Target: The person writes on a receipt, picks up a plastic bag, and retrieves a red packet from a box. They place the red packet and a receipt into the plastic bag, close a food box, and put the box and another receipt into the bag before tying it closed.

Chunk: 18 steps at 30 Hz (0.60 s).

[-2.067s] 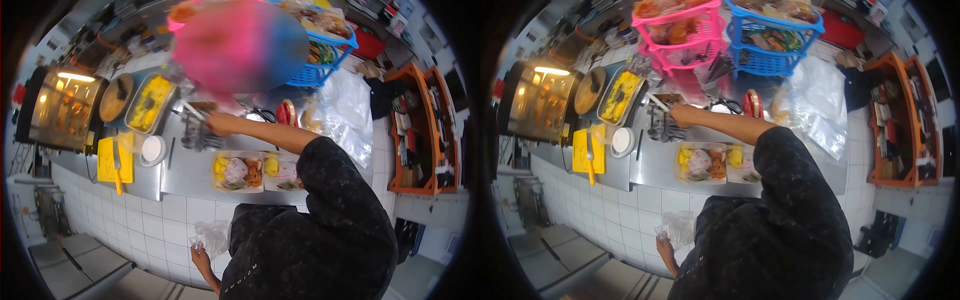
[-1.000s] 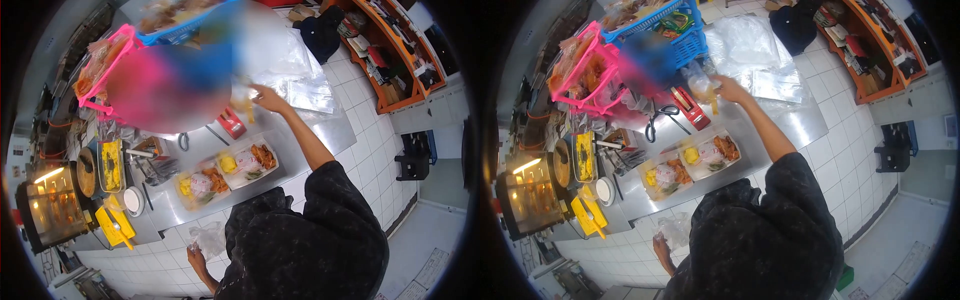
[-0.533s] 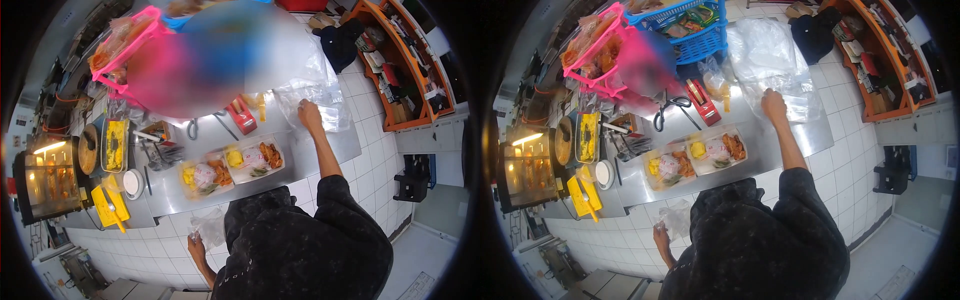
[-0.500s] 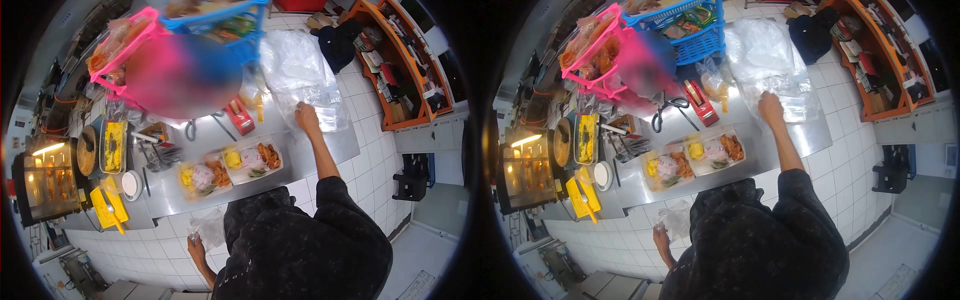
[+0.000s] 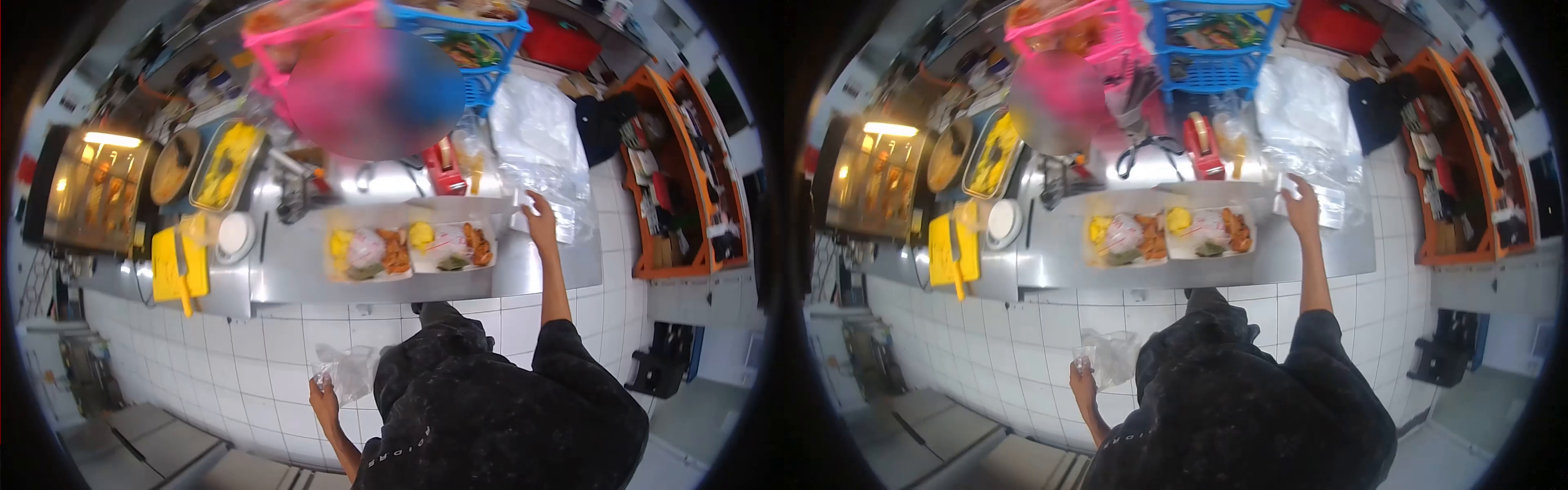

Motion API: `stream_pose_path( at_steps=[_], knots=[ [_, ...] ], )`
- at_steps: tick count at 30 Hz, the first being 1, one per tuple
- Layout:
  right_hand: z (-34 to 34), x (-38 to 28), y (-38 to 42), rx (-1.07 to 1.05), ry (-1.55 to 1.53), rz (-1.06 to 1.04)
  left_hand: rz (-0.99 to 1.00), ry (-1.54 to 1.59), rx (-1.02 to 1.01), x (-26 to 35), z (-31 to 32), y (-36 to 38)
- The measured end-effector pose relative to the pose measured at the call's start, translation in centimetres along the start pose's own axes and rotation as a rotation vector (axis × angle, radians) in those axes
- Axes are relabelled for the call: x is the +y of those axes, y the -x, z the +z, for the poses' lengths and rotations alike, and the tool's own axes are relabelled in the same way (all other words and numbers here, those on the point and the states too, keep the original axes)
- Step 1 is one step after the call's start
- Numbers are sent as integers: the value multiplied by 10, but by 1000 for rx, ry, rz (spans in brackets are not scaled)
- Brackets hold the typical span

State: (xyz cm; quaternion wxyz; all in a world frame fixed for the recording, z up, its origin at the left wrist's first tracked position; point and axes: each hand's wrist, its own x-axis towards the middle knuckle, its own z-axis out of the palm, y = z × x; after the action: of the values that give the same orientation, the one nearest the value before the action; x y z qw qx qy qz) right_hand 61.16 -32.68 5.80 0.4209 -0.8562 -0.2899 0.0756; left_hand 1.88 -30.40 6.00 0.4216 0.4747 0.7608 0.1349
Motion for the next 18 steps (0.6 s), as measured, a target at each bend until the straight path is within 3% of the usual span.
stream_pose_path(
  at_steps=[2,6,9,10,12,14,16,18],
  knots=[
    [-2,-10,27,213,-201,94,-25,92,53,-28,-9,9],
    [16,-4,117,532,-217,115,-52,244,167,-107,-17,9],
    [47,10,210,397,35,-5,-90,353,184,-175,-11,-6],
    [63,10,238,305,64,-82,-121,420,197,-186,-7,-5],
    [86,-13,290,-163,54,-13,-194,540,196,-206,-6,1],
    [117,-18,328,-713,18,188,-303,710,215,-221,-2,9],
    [161,-1,355,-1200,150,208,-411,861,214,-267,24,12],
    [216,10,382,-1505,361,196,-543,967,226,-308,61,11]
  ],
)
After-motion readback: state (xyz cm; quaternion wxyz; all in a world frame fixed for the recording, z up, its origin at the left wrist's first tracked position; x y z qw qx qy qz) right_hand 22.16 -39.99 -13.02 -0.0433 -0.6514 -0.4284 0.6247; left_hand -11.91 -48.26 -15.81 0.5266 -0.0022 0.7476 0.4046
